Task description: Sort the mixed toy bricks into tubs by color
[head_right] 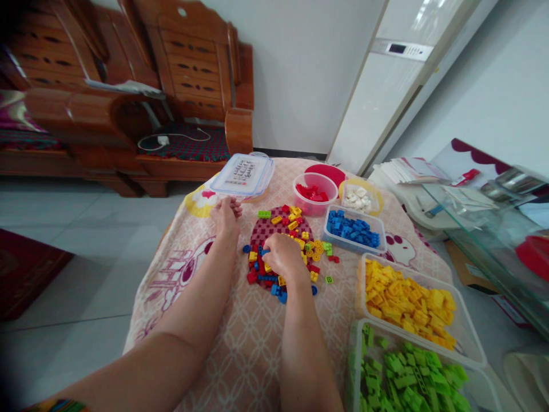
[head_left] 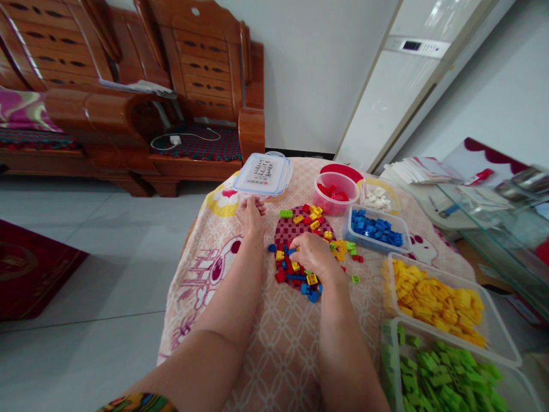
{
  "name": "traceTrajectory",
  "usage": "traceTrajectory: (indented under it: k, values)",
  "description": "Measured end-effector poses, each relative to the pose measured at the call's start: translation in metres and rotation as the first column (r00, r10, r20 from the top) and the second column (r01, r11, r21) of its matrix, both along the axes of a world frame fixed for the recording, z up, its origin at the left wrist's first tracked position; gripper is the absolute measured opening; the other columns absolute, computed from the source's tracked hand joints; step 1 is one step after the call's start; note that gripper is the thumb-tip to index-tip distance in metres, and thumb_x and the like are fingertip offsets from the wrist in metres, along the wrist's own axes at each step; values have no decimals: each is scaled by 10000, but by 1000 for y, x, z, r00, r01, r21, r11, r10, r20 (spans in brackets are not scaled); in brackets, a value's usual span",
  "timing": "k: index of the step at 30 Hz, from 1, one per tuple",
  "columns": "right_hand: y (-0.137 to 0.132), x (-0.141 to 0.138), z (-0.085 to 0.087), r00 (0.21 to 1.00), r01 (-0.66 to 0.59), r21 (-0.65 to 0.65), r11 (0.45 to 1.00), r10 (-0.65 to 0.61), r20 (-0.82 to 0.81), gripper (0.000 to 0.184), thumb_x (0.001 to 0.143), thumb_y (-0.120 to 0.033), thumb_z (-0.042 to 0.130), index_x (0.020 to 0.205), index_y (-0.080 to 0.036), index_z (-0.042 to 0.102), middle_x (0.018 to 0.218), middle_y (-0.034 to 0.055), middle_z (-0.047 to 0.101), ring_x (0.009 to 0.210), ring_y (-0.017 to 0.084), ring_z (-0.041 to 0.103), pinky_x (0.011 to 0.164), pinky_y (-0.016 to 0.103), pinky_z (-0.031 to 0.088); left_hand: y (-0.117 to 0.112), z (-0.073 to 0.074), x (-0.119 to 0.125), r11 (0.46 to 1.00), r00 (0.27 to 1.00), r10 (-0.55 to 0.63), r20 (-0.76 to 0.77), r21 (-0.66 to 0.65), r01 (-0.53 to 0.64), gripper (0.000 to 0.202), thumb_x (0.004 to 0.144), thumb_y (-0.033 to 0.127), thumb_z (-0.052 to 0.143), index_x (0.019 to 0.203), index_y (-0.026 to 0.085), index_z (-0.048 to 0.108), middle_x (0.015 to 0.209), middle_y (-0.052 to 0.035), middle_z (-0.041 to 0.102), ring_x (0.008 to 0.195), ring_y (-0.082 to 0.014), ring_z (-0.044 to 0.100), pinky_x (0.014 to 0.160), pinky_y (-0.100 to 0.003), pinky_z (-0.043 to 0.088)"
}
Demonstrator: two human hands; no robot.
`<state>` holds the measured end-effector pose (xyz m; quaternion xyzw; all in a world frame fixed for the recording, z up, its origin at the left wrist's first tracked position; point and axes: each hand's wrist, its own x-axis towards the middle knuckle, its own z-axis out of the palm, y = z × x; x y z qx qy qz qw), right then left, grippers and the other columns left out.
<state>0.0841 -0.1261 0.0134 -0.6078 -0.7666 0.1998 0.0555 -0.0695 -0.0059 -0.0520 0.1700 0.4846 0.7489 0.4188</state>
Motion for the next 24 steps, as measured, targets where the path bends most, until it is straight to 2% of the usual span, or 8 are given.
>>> traceTrajectory:
  k: [3, 6, 11, 14, 18, 21, 22, 24]
  values:
    - [1, 2, 0, 996, 27, -22, 999, -29, -82, 146, 793, -187, 638, 786, -205, 783, 759, 36, 752, 789, 167, 688, 707, 228, 442, -1, 0, 0, 1000, 1000, -3, -1, -3, 3, 133, 686, 295, 550, 687, 163, 567, 538, 45, 539, 433, -59, 472, 428, -157, 316]
    - [4, 13, -3, 962, 134, -3, 991, -131, -241, 161, 794, -192, 602, 741, -188, 754, 633, 12, 702, 644, 140, 649, 638, 215, 439, -1, 1, 0, 1000, 1000, -5, -2, -9, 5, 143, 699, 307, 558, 682, 165, 565, 540, 42, 540, 436, -61, 473, 432, -160, 317]
    - [12, 44, -18, 786, 362, 53, 931, -274, -554, 183, 765, -308, 591, 732, -170, 707, 566, -1, 658, 509, 134, 611, 526, 216, 456, 0, 1, 0, 1000, 1000, -20, 15, -4, 20, 157, 702, 318, 572, 673, 165, 554, 535, 48, 529, 419, -52, 446, 424, -158, 305]
    - [16, 63, -25, 553, 588, 22, 808, -382, -740, 240, 712, -372, 622, 769, -152, 699, 564, 10, 662, 471, 157, 622, 439, 225, 461, 0, 0, 0, 1000, 1000, -20, 22, 1, 20, 149, 695, 310, 575, 682, 163, 558, 533, 48, 530, 421, -52, 453, 420, -154, 303]
    - [20, 87, -32, 220, 852, -4, 523, -365, -904, 353, 655, -352, 624, 901, -110, 700, 581, 12, 663, 512, 194, 670, 422, 252, 521, 0, 1, 0, 1000, 1000, -19, 16, 2, 19, 140, 688, 302, 567, 676, 162, 557, 530, 49, 528, 420, -52, 453, 417, -154, 303]
    - [19, 103, -35, 130, 936, 17, 350, -302, -944, 465, 648, -299, 600, 1054, -93, 695, 657, 13, 683, 610, 209, 714, 475, 268, 571, -1, 1, 0, 1000, 1000, -14, -1, 8, 14, 141, 691, 301, 564, 677, 161, 560, 537, 47, 533, 425, -50, 455, 421, -152, 306]
    - [18, 106, -35, 129, 944, 27, 329, -291, -948, 480, 651, -292, 594, 1076, -93, 695, 673, 15, 686, 622, 207, 717, 481, 267, 574, -1, 1, 0, 1000, 1000, -12, -5, 7, 12, 141, 693, 301, 564, 678, 161, 561, 538, 46, 534, 427, -51, 456, 423, -152, 309]
    - [16, 110, -34, 152, 935, 43, 351, -290, -945, 450, 659, -295, 594, 1044, -93, 710, 674, 17, 686, 600, 197, 707, 471, 258, 564, -1, 0, 0, 1000, 1000, -10, -12, 3, 10, 144, 696, 305, 563, 678, 162, 562, 539, 45, 534, 432, -52, 461, 426, -151, 314]
